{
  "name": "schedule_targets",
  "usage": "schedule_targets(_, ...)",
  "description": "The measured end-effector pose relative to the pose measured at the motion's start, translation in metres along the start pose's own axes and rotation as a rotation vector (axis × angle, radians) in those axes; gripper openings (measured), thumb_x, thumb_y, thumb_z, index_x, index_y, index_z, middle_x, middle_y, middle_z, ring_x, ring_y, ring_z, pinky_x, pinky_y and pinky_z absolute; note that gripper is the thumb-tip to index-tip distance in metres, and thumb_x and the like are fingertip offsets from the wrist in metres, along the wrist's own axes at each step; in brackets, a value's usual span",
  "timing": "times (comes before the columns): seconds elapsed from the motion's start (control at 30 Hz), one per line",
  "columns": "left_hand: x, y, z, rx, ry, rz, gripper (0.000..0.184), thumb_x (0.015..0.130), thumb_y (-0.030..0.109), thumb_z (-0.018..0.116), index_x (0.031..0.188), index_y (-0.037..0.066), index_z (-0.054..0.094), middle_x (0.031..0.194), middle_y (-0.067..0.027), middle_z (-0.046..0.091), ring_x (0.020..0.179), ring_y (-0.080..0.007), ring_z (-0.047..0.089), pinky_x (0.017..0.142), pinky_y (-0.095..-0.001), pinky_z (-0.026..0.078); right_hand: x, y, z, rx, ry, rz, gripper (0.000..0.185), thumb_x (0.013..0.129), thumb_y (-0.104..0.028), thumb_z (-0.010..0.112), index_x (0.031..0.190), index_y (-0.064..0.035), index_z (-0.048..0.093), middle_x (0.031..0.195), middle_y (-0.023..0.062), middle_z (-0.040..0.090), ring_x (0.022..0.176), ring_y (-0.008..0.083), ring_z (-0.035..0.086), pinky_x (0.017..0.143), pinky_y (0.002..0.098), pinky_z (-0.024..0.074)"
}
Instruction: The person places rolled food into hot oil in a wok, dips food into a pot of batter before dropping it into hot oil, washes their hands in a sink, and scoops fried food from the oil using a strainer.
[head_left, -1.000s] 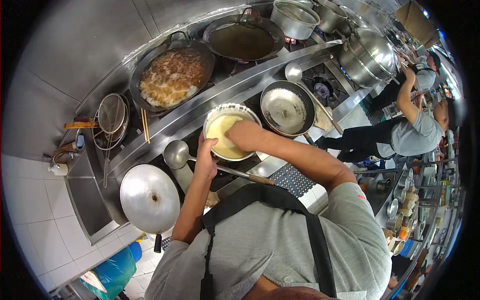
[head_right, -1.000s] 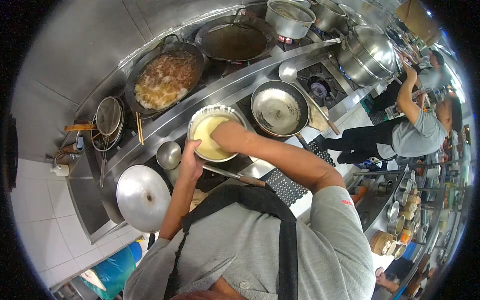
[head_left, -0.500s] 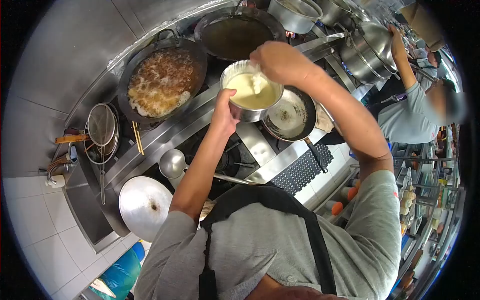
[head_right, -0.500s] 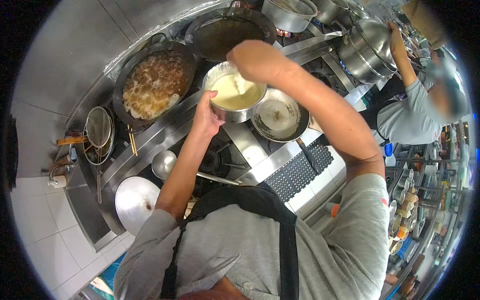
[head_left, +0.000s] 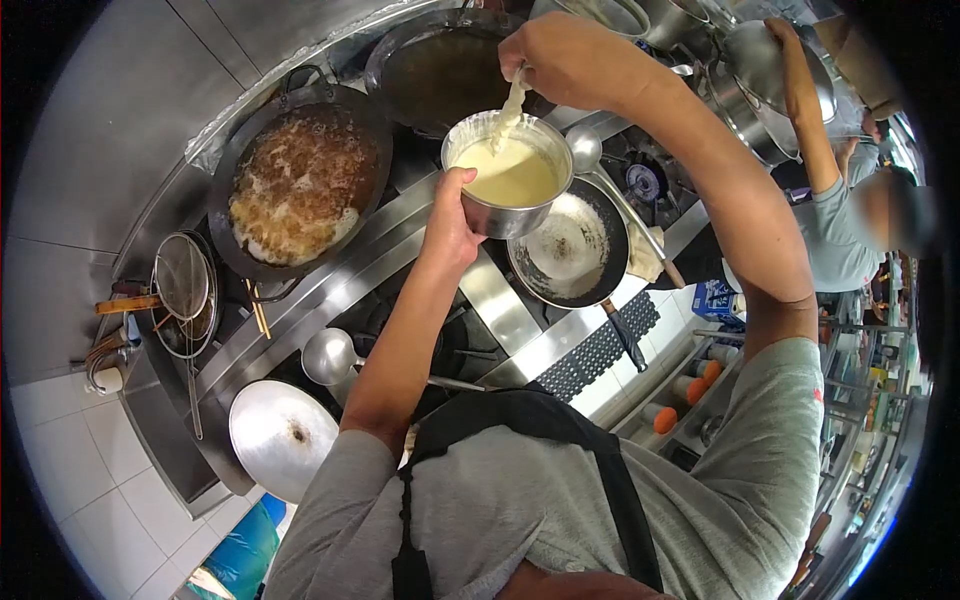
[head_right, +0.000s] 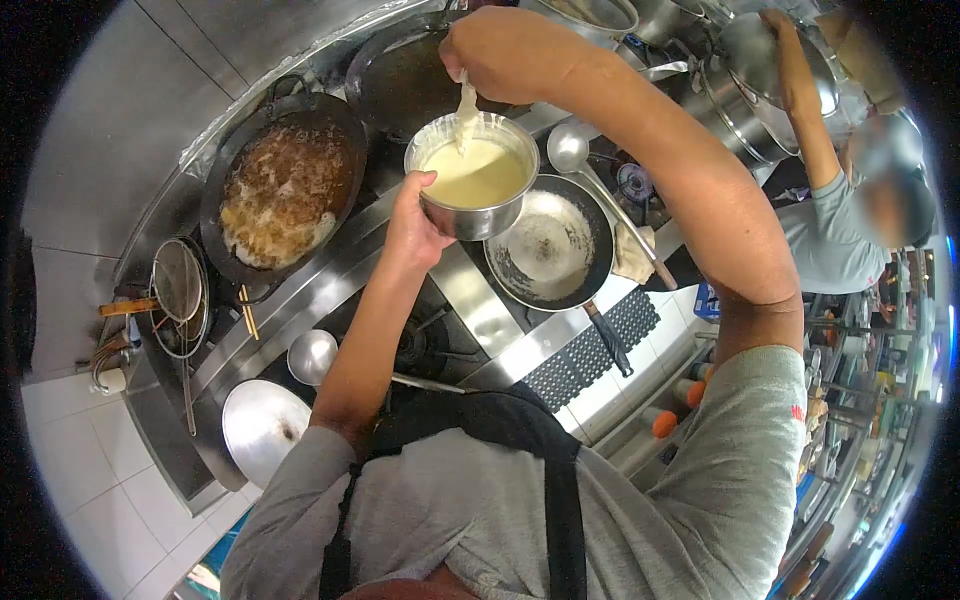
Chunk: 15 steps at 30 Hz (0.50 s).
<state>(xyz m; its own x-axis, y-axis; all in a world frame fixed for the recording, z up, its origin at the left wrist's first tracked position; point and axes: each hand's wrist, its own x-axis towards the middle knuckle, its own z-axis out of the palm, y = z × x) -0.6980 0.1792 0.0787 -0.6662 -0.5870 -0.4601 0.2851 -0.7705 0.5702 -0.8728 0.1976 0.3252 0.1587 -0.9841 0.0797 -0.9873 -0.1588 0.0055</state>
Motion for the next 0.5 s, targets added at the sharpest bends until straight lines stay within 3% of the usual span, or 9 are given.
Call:
schedule_targets(0.1,-0.004,0.005,0.007,0.037,0.058,-0.045,0.073,0.083,0.046,0.068,0.143,0.011,0.048,0.142,-0.0105,0.051,0.126,-0.0271,0.051,0.106,-0.0529,0.038,0.017,0.015,-0.001,-0.068,-0.012,-0.106,0.017,0.08,-0.017,0.068,0.09,-0.0046,0.076,0.084,0.0197,0.072,0.084,0.0405,0.07,0.078,0.047,0.0554)
schedule_targets(0.23,-0.004,0.011,0.012,0.034,0.058,-0.064,0.077,0.083,0.046,0.068,0.147,0.01,0.045,0.145,-0.012,0.05,0.13,-0.029,0.05,0.109,-0.055,0.036,0.036,0.034,-0.006,-0.049,-0.021,-0.109,0.015,0.081,-0.015,0.066,0.087,-0.0054,0.076,0.081,0.0188,0.072,0.081,0.0401,0.071,0.076,0.0483,0.0552)
schedule_targets(0.5,0.009,0.009,0.012,0.008,0.047,-0.059,0.079,0.082,0.046,0.069,0.147,0.01,0.046,0.151,-0.0103,0.048,0.137,-0.0295,0.048,0.112,-0.0555,0.034,0.09,0.081,-0.011,-0.151,0.177,-0.124,0.017,0.081,-0.017,0.064,0.085,-0.0047,0.076,0.079,0.0239,0.07,0.082,0.0451,0.069,0.075,0.0522,0.0542)
